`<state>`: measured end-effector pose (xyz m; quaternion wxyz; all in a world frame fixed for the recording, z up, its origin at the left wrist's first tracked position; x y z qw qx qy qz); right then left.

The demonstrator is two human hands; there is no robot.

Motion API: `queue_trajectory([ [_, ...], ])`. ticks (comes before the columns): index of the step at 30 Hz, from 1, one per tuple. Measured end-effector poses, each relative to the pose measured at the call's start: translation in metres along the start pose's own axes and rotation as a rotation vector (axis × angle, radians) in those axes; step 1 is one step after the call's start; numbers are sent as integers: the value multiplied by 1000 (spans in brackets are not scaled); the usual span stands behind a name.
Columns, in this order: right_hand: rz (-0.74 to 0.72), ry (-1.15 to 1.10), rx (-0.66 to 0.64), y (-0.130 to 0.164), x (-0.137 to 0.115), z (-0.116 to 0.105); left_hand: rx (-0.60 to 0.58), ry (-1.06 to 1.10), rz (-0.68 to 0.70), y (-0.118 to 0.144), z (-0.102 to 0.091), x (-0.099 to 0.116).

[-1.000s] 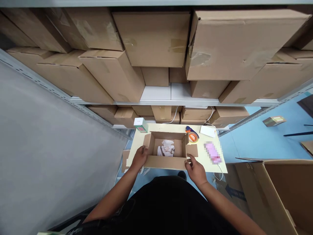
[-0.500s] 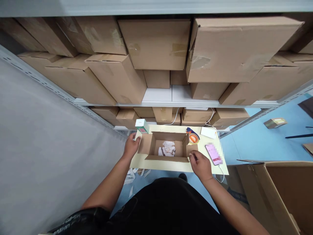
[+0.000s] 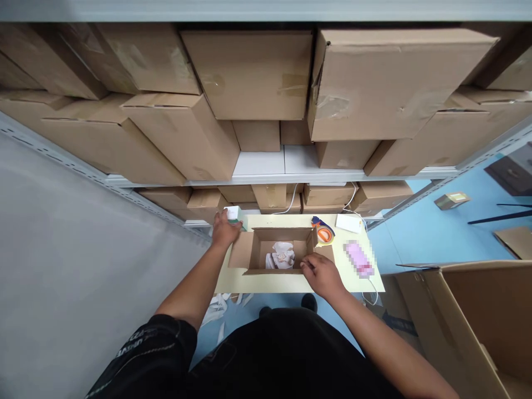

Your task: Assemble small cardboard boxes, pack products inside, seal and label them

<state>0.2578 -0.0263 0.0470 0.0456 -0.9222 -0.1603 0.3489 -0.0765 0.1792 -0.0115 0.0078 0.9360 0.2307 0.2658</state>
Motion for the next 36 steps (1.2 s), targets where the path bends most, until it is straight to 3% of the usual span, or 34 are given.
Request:
queue_trajectory([
  [6,43,-28,-10,5,-3,0,-23,-61,40,-21,16,0],
  [16,36,-73,42,7,0,-1,2,-99,24,-34,24,-3],
  [24,104,-191,-19,-37,-16,1,25,96,46,-34,36,-19],
  [27,136,-289,-82,-75,-20,26,-22,248,32,-34,34,-29],
  [32,80,-511,-84,-161,-29,102,-167,479,-27,-43,31,-50],
  [36,224,-511,-67,-221,-39,161,-303,601,-108,-54,35,-66],
])
Point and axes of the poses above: each hand's wrist, its own y-axis away from the middle knuckle, its own z-axis out of the palm, x = y × z, the point moved 3 cm from there along -y, towards the middle knuckle, and after that the axes turned 15 degrees about -z, right-handed, at the moved point
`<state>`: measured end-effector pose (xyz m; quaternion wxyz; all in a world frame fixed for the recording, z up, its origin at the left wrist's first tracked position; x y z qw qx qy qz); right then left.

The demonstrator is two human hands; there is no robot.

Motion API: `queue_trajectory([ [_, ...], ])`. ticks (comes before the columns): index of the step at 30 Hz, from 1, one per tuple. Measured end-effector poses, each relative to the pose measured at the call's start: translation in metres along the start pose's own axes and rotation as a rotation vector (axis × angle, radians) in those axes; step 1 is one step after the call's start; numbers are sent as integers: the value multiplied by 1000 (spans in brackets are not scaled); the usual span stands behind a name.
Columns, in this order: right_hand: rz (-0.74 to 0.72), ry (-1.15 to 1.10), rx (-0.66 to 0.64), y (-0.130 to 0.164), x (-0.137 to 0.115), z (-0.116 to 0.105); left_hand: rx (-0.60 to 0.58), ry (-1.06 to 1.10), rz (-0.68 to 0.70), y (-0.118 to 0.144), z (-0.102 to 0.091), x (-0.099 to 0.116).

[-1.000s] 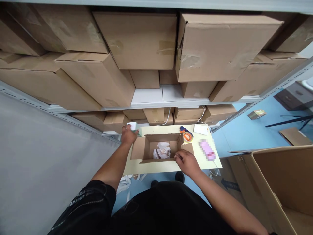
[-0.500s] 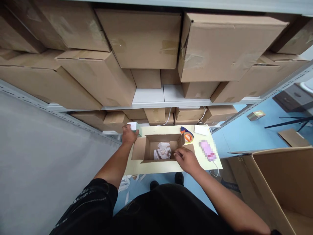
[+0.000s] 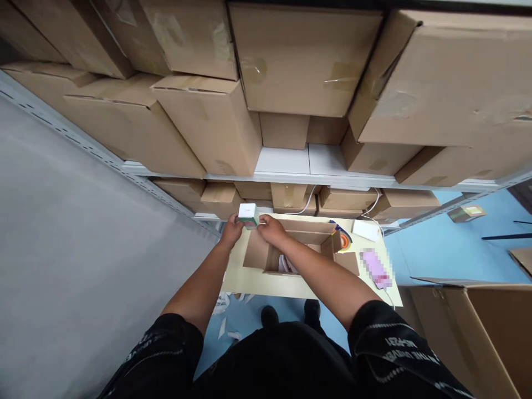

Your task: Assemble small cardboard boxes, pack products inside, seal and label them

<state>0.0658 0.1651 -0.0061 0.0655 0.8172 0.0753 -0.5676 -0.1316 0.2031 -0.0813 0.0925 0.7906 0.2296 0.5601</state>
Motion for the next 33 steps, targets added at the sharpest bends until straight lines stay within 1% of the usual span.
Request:
queue_trajectory([
  [2,19,58,-36,-21,0,24,-35,26,-1,-4,-2,-4],
  [4,54,123,-56,-37,1,42,-69,52,1,-8,-3,-8],
  [7,209,209,-67,-53,12,59,-106,86,2,-12,-1,-15],
  [9,289,233,-88,-61,20,64,-130,110,3,-15,2,-18],
  [10,303,234,-97,-64,24,65,-141,123,1,-16,4,-20],
  [14,290,220,-90,-68,31,64,-144,144,-30,-18,9,-22],
  [16,264,217,-75,-65,28,63,-118,141,-31,-15,8,-20],
  [19,139,241,-23,-59,16,64,-71,136,20,-7,0,-13],
  [21,37,266,17,-56,3,65,-27,119,83,0,-12,-3],
  [23,-53,262,40,-53,-14,64,42,88,159,10,-28,12],
  [26,-212,213,61,-49,-47,54,156,34,271,36,-57,46],
  [28,-324,186,79,-43,-74,40,208,15,306,60,-72,73],
  [30,-423,165,95,-31,-102,18,215,23,338,89,-79,100],
  [31,-465,163,92,-24,-114,5,194,50,353,103,-79,111],
  [33,-554,194,87,-5,-134,-23,110,138,359,132,-70,126],
])
Point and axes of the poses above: each hand's wrist, its own y-axis away from the middle knuckle, its own z-axis out of the palm, x = y × z, the point moved 3 cm from there along -y, towards the middle knuckle, and after that the axes turned 15 degrees about -z, right-handed, at the moved point
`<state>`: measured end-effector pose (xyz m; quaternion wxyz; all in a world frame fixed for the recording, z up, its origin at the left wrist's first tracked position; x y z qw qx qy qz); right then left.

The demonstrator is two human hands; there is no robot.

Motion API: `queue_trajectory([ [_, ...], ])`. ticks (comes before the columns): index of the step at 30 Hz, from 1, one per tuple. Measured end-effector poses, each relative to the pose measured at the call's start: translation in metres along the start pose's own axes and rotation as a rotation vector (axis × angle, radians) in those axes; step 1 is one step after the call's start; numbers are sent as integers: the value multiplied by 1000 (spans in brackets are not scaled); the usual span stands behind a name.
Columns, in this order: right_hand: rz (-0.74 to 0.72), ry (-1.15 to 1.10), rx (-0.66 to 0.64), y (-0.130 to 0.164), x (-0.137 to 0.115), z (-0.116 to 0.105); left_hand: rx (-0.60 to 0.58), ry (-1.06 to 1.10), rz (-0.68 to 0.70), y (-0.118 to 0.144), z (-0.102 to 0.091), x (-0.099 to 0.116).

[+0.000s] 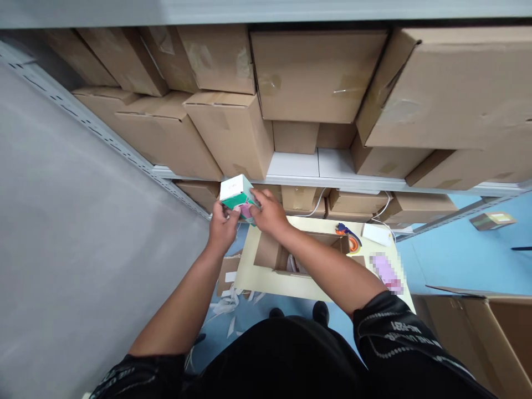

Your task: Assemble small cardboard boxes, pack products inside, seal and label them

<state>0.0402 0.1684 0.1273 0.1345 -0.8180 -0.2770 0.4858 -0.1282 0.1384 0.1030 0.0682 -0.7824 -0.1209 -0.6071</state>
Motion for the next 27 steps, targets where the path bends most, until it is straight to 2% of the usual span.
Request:
queue_trajectory([
  [2,-72,34,-16,12,-12,-33,-88,134,-41,24,16,13],
  [4,-110,48,-58,30,-14,-63,-177,235,-124,48,36,16],
  [7,-97,31,-167,68,-3,-95,-325,305,-284,82,65,7],
  [10,-73,76,-287,106,14,-113,-461,402,-461,108,91,-10],
  [13,-35,202,-432,135,31,-119,-565,517,-646,122,111,-31],
  [16,-14,276,-538,152,45,-119,-668,540,-780,126,123,-45],
  [19,2,291,-555,161,55,-117,-778,477,-863,123,128,-50],
  [21,21,285,-553,166,60,-115,-810,378,-896,118,128,-51],
  [24,-1,305,-553,172,61,-111,-732,129,-875,110,124,-52],
  [27,-103,396,-555,175,56,-111,-645,-58,-667,103,120,-48],
])
Point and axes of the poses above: each hand's wrist, its own y-axis away from the middle knuckle, its own z-axis out of the palm, x = y × z, the point moved 3 cm from there along -y, towards the middle knuckle, and after that the axes turned 15 degrees about -z, right-handed, at the moved point
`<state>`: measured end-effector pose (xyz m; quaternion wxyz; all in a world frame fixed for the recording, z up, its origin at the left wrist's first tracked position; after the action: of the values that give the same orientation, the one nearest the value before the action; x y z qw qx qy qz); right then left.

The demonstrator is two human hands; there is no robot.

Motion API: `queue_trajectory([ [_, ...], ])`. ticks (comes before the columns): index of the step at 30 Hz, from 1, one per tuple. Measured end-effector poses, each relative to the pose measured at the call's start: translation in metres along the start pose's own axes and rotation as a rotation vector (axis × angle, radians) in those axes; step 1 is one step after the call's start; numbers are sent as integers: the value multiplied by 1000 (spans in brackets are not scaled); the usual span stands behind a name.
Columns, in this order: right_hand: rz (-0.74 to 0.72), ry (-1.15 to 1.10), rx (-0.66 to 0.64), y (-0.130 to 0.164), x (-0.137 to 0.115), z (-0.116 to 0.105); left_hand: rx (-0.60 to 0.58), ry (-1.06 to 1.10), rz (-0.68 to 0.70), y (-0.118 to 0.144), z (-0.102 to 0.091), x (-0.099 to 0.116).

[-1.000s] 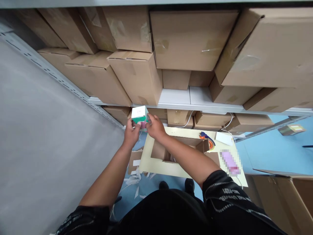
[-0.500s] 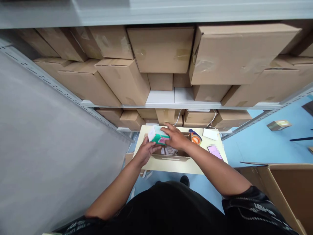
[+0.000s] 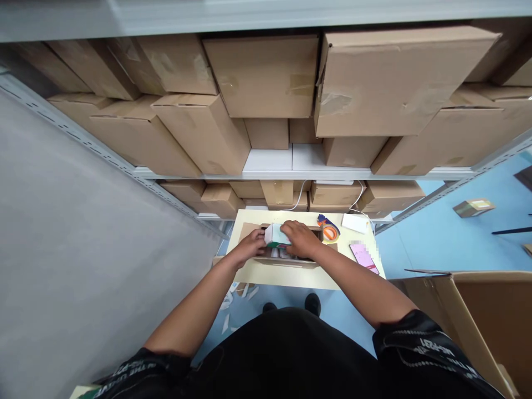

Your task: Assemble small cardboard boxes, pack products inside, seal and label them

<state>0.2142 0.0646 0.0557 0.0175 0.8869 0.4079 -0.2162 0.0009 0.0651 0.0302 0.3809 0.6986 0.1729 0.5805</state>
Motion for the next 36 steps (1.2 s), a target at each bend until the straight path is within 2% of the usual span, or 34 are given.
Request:
queue_trajectory([
  [4,-79,150,-2,7,-10,-8,-52,-131,236,2,-2,5],
  [8,-91,176,-81,10,-15,-11,-46,-217,341,-2,-9,4],
  [12,-90,152,-167,6,-13,-2,-11,-379,402,-9,-11,5],
  [16,-95,147,-189,0,-10,7,51,-562,437,-19,-7,7],
  [22,-70,86,-158,2,-4,9,59,-678,602,-25,-4,11],
  [27,124,88,-151,32,17,1,47,-652,571,-27,-14,12],
  [30,171,114,-191,48,27,0,38,-653,529,-34,-22,9],
  [34,191,171,-275,48,26,4,40,-703,495,-47,-25,7],
  [36,204,209,-330,42,24,7,43,-816,484,-52,-21,9],
])
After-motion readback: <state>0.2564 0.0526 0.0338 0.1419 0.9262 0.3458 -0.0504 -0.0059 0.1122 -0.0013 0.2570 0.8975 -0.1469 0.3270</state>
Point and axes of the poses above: each hand's wrist, its own y-axis away from the middle knuckle, its own z-axis out of the palm, x = y × z, the point moved 3 cm from there along -y, towards the middle knuckle, and after that the axes turned 15 degrees about -z, right-handed, at the moved point
